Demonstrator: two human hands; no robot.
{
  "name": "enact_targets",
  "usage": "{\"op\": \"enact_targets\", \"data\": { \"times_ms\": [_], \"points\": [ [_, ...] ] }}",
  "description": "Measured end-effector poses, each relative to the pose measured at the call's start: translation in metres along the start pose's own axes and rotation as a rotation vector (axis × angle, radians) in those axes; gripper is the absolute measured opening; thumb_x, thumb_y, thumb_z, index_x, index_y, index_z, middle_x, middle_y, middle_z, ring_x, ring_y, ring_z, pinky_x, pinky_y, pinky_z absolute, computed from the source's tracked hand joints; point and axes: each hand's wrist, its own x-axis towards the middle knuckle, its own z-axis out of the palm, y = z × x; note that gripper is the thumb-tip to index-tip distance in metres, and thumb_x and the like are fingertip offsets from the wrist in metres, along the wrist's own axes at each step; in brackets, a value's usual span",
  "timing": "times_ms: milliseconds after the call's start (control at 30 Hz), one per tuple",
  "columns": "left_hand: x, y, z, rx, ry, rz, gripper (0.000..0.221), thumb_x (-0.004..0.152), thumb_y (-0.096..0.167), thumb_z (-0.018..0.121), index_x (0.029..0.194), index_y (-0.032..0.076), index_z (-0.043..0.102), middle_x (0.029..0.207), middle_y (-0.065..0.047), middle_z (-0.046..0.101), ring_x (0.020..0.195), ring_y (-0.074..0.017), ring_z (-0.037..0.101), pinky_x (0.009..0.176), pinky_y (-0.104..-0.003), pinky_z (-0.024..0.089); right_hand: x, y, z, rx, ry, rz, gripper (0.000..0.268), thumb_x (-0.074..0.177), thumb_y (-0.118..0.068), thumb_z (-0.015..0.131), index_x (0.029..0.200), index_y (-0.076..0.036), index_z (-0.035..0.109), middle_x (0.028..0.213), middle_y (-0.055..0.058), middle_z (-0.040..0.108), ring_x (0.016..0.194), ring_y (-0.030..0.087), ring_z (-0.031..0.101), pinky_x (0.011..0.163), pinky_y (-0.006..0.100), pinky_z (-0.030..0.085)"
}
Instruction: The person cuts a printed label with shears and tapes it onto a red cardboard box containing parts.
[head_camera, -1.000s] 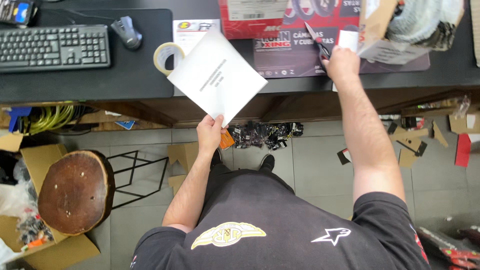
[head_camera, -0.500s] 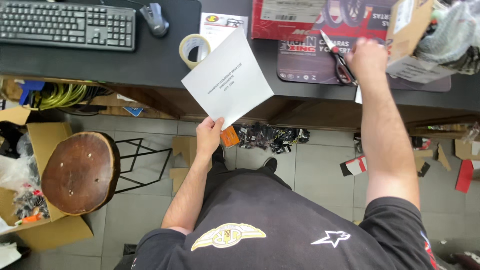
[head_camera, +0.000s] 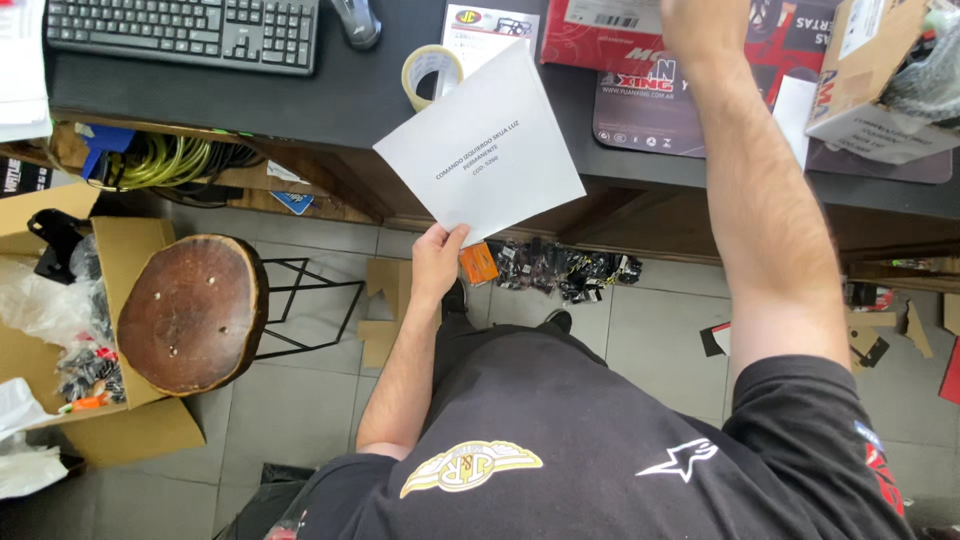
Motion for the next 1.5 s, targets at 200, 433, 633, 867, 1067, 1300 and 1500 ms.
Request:
{"op": "enact_targets", "data": {
  "times_ms": [200,433,633,867,1067,1300,1500],
  "points": [
    [-0.020,0.026,0.000,0.033,-0.064,0.072,0.020,0.096,0.025,0.074,0.107,0.009,0.079,0.081,-0.002,0.076,0.074,-0.0041,0.059,0.069,-0.031,0.056,-0.039,0.002,-0.021,-0.247,0.115,-0.300,0.012,0.105,-0.025,0.085,0.115,-0.023,0.080,0.099,-0.001,0.077,0.090,0.025,0.074,0.077,0.037,0.057],
    [-0.021,0.021,0.027,0.142,-0.232,0.198,0.014,0.095,0.023,0.077,0.101,0.012,0.081,0.075,-0.001,0.075,0.075,-0.0036,0.057,0.073,-0.030,0.055,-0.111,-0.023,-0.035,-0.024,0.156,-0.114,0.012,0.100,-0.022,0.082,0.110,-0.026,0.077,0.099,-0.004,0.074,0.085,0.022,0.075,0.073,0.038,0.059],
    [0.004,0.019,0.060,0.141,-0.256,0.286,0.012,0.095,0.021,0.078,0.098,0.010,0.081,0.072,-0.002,0.073,0.074,-0.0044,0.054,0.072,-0.033,0.054,-0.173,-0.020,-0.018,0.644,0.553,0.058,0.042,0.110,-0.043,0.055,0.118,-0.003,0.066,0.095,0.010,0.066,0.073,0.018,0.064,0.069,0.032,0.056],
    [0.048,0.017,0.098,0.221,-0.196,0.376,0.013,0.093,0.024,0.077,0.097,0.012,0.080,0.071,-0.005,0.073,0.069,-0.0115,0.066,0.069,-0.034,0.055,-0.214,0.015,0.042,0.760,0.431,0.455,0.025,0.097,-0.013,0.079,0.118,-0.003,0.070,0.101,0.013,0.070,0.092,0.022,0.071,0.080,0.036,0.059],
    [0.020,0.113,0.106,0.135,-0.005,0.423,0.052,0.090,0.027,0.082,0.128,-0.003,0.063,0.120,-0.028,0.069,0.114,-0.0441,0.067,0.097,-0.054,0.057,-0.192,0.020,0.047,0.773,0.465,0.512,0.010,0.099,-0.016,0.075,0.104,-0.007,0.074,0.092,0.006,0.072,0.086,0.010,0.063,0.080,0.033,0.056],
    [0.067,0.091,0.122,-0.146,-0.119,0.443,0.023,0.096,0.016,0.075,0.118,0.010,0.073,0.105,-0.006,0.077,0.100,-0.0141,0.071,0.089,-0.035,0.062,-0.196,0.031,0.060,0.878,0.457,0.528,0.009,0.106,-0.022,0.067,0.106,-0.012,0.069,0.079,-0.006,0.064,0.074,0.003,0.056,0.069,0.023,0.050],
    [0.075,0.077,0.108,-0.118,-0.046,0.464,0.005,0.093,0.019,0.080,0.091,0.019,0.076,0.075,0.007,0.071,0.076,0.0001,0.057,0.079,-0.028,0.056,-0.209,0.013,0.042,0.821,0.463,0.493,0.005,0.105,-0.017,0.070,0.105,-0.012,0.071,0.076,-0.003,0.064,0.072,0.004,0.052,0.066,0.025,0.048]
  ]
}}
